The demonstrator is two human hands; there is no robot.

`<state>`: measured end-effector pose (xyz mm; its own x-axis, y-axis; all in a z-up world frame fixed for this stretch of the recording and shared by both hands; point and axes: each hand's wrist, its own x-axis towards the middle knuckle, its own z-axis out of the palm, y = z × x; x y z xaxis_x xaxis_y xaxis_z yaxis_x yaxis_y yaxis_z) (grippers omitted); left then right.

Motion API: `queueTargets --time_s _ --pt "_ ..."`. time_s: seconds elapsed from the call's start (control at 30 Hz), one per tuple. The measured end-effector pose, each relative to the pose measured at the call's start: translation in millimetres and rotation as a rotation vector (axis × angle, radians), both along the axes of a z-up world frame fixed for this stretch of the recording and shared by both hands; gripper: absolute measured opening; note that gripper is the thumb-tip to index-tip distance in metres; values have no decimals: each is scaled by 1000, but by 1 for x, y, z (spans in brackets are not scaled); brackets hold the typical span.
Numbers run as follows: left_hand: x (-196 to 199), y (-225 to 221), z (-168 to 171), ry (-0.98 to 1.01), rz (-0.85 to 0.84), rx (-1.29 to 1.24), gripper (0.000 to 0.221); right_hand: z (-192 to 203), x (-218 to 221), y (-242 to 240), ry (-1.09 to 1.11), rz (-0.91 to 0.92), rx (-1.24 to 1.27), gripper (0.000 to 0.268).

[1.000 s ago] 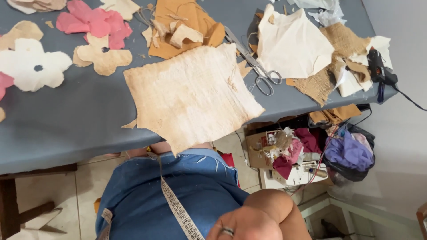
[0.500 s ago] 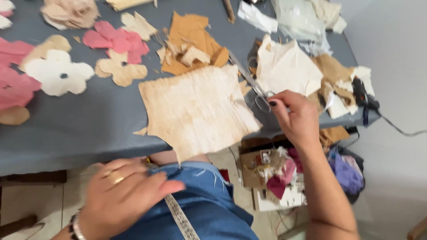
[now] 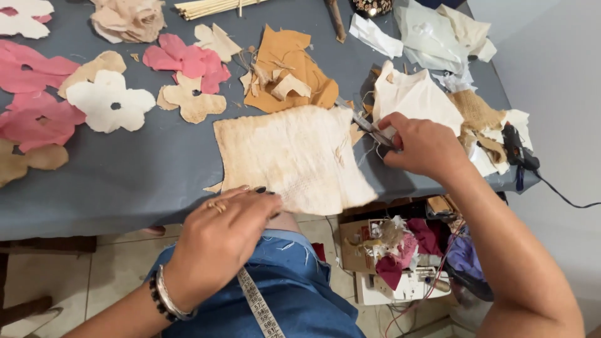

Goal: Cutting and trimming beige fabric into decorative flower shapes using scissors.

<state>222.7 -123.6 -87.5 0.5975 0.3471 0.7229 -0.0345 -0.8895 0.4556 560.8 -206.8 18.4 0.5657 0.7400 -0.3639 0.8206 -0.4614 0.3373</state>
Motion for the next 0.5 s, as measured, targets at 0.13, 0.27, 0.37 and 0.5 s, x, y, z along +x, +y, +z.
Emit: queueTargets --time_s 0.13,0.27,0.37,0.5 --pt "9 14 12 91 30 -76 23 34 -9 9 -182 40 -168 33" --pt "34 33 57 51 74 73 11 55 6 4 -411 76 -278 35" --pt "71 51 89 136 86 112 21 78 18 -9 -444 59 -259 41" --pt "130 80 109 22 244 215 27 97 59 -30 -322 -41 -79 60"
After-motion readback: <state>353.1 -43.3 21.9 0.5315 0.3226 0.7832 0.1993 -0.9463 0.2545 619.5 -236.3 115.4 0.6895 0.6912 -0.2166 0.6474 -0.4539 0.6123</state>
